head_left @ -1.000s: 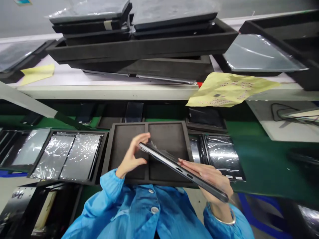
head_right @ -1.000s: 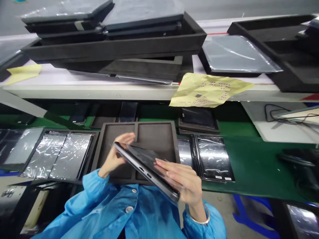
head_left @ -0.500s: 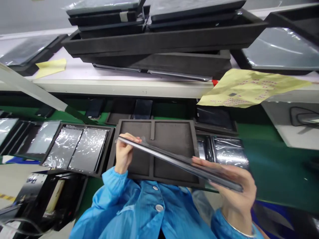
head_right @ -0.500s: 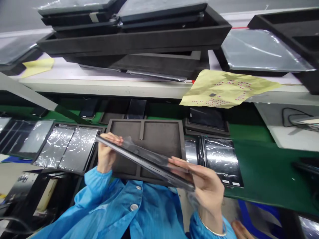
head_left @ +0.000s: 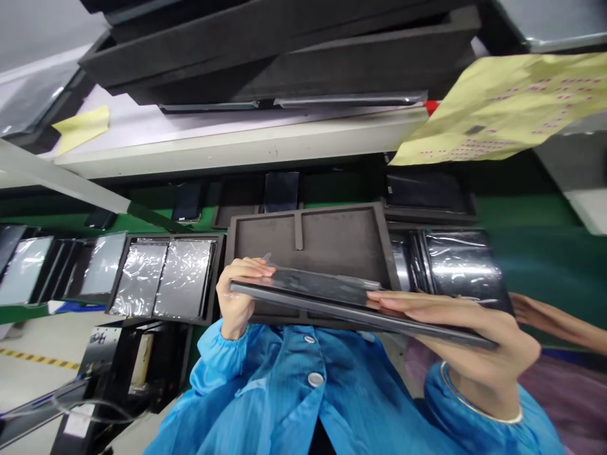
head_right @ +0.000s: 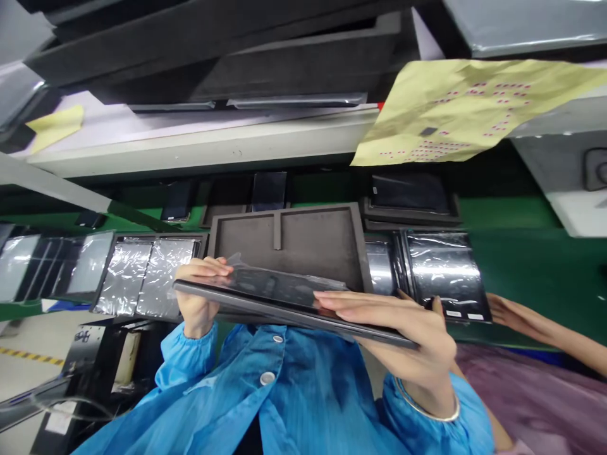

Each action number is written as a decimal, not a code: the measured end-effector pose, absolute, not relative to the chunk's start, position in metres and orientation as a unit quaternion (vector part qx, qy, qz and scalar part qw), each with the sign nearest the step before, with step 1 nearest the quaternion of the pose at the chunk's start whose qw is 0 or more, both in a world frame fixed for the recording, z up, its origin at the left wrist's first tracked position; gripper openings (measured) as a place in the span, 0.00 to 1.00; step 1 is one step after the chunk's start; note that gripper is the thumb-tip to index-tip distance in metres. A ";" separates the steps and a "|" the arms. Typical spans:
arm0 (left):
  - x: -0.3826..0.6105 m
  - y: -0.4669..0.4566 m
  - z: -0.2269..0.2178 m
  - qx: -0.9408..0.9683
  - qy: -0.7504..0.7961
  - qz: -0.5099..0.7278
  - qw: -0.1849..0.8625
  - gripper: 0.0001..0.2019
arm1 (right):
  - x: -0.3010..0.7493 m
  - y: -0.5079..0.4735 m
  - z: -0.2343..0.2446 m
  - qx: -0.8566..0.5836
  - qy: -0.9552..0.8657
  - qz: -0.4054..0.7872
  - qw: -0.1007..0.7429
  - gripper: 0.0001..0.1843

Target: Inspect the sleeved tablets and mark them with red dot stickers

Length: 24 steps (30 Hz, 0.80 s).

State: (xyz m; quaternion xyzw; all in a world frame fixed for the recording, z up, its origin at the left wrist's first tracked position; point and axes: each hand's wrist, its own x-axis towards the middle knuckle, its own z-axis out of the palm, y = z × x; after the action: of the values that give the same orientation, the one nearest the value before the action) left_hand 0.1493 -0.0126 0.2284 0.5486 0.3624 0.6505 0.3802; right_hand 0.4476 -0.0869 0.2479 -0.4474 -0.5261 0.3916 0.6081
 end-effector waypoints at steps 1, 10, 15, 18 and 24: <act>0.149 -0.012 0.229 0.544 0.363 0.654 0.380 0.07 | 0.448 -0.085 0.252 -0.422 -0.567 0.375 0.600 0.10; 0.146 -0.004 0.231 0.550 0.341 0.673 0.359 0.07 | 0.451 -0.072 0.273 -0.327 -0.690 0.360 0.536 0.22; 0.147 -0.005 0.239 0.557 0.343 0.676 0.339 0.08 | 0.458 -0.072 0.285 -0.340 -0.739 0.313 0.491 0.21; 0.145 -0.004 0.245 0.587 0.327 0.674 0.307 0.07 | 0.461 -0.074 0.290 -0.400 -0.787 0.227 0.412 0.21; 0.148 0.002 0.242 0.638 0.281 0.677 0.235 0.08 | 0.448 -0.073 0.293 -0.333 -0.769 0.171 0.518 0.29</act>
State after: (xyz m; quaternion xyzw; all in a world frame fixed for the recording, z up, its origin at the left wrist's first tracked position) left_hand 0.1477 0.0022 0.2421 0.6378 0.2813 0.6774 0.2350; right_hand 0.4479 -0.0734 0.2935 -0.3328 -0.7689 0.1712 0.5185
